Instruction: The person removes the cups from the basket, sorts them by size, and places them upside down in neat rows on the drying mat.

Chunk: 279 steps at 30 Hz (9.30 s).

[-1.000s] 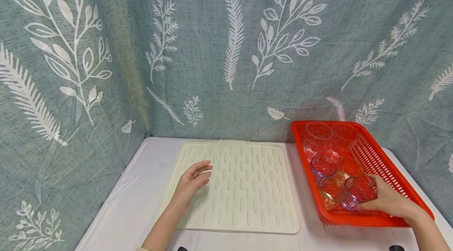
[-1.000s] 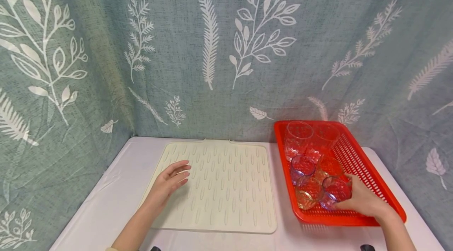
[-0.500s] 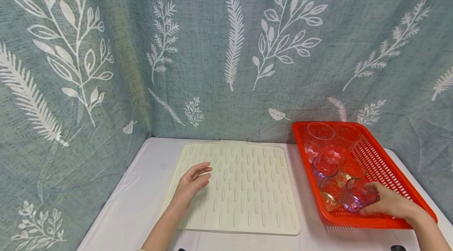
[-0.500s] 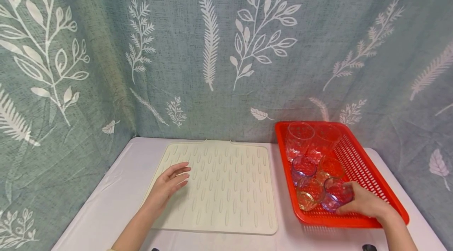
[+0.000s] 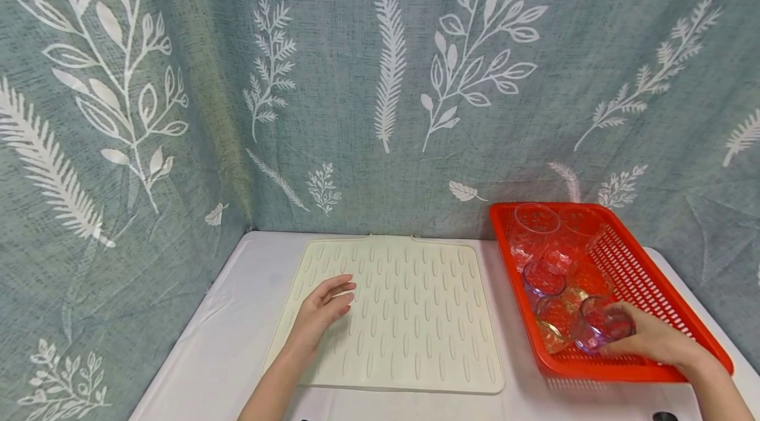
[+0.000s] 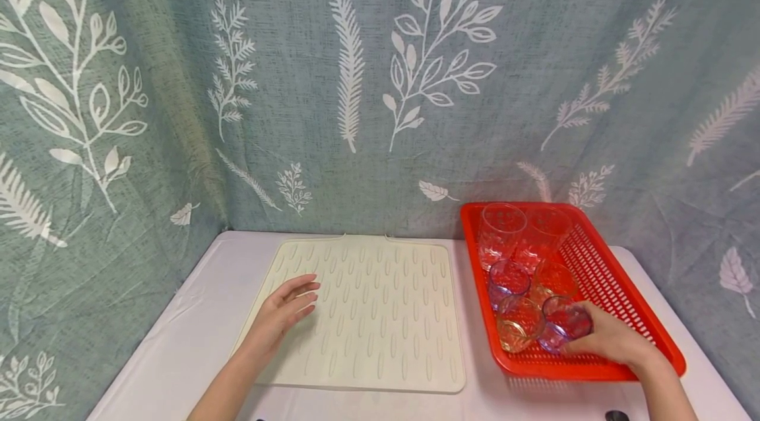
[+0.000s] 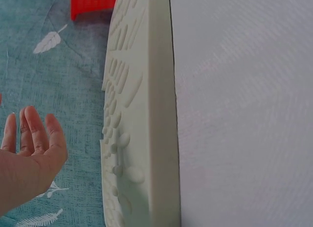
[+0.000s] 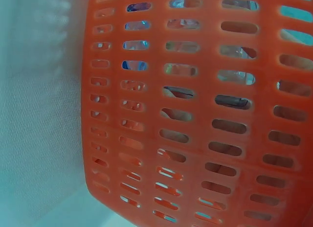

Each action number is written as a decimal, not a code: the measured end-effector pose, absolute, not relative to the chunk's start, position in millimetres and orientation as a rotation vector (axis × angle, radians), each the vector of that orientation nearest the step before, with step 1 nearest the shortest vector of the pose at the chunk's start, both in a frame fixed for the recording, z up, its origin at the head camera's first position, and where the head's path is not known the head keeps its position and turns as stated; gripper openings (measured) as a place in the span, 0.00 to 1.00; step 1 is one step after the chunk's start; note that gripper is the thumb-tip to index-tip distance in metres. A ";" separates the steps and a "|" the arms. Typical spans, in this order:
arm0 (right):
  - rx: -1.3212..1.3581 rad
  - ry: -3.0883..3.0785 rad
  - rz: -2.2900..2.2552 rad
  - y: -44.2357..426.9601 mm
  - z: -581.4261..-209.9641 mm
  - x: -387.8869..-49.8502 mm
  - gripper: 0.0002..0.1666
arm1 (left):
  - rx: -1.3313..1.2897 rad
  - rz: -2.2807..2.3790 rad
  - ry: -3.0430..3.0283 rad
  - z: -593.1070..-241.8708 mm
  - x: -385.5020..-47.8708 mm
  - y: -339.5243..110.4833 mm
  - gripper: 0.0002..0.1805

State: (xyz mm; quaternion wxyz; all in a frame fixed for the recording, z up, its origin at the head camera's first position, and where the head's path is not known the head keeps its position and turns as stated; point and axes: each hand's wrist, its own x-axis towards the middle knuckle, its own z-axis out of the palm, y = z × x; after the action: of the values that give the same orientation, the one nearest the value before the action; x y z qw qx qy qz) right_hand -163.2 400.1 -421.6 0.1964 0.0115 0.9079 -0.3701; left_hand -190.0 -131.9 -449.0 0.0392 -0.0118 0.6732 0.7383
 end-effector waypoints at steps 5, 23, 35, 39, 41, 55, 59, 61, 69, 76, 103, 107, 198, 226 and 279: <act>0.039 2.550 -1.071 396.4 -421.1 -160.7 0.47 | -0.039 2.262 2.060 -449.2 -188.6 -133.6 0.24; 0.095 2.581 -1.117 395.5 -420.6 -154.4 0.45 | -0.038 2.286 2.035 -450.3 -185.6 -135.9 0.25; 0.176 2.673 -1.108 395.2 -412.1 -149.8 0.49 | -0.017 2.299 2.017 -454.9 -184.3 -136.2 0.24; 0.228 2.729 -1.101 391.6 -405.3 -147.5 0.52 | -0.011 2.300 2.014 -455.7 -184.3 -136.5 0.23; 0.235 2.767 -1.112 388.5 -401.5 -145.7 0.52 | -0.009 2.301 2.010 -455.2 -184.1 -136.4 0.23; 0.276 2.705 -1.520 340.5 -383.7 -140.0 0.42 | 0.007 2.299 1.988 -453.2 -182.9 -134.5 0.24; 0.193 2.604 -1.740 318.3 -380.8 -141.0 0.33 | 0.005 2.302 1.987 -453.1 -182.6 -133.6 0.24; 0.145 2.550 -1.823 306.9 -378.6 -142.0 0.31 | 0.003 2.299 1.989 -453.0 -182.3 -133.2 0.25; 0.039 2.396 -1.994 262.8 -377.4 -147.0 0.31 | -0.002 2.295 1.995 -452.0 -181.0 -132.4 0.26; 0.012 2.345 -1.978 228.6 -384.4 -151.5 0.39 | 0.033 2.289 1.984 -450.4 -178.8 -130.6 0.27; -0.042 2.290 -1.974 144.8 -446.3 -169.1 0.36 | 0.111 2.268 1.945 -451.2 -168.7 -105.1 0.24; -0.093 2.305 -1.964 135.7 -452.4 -170.9 0.36 | 0.131 2.255 1.975 -451.5 -167.6 -102.1 0.24; 0.025 1.349 -2.358 94.3 -459.7 -161.8 0.38 | 0.044 2.418 1.685 -458.0 -160.9 -90.5 0.38; 0.178 1.357 -2.453 82.9 -456.7 -184.4 0.21 | -0.358 1.888 2.565 -467.6 -195.5 -198.8 0.39; -0.276 2.695 -1.584 -14.0 -452.8 -299.5 0.40 | -0.375 2.028 2.350 -491.1 -203.5 -222.1 0.33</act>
State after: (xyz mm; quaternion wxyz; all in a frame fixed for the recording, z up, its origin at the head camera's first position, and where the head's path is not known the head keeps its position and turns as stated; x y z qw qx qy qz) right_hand -299.5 -14.0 -452.8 0.0014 -0.0879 0.8588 -0.5048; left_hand -203.5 -222.1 -491.1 0.0072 -0.1199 0.7516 0.6486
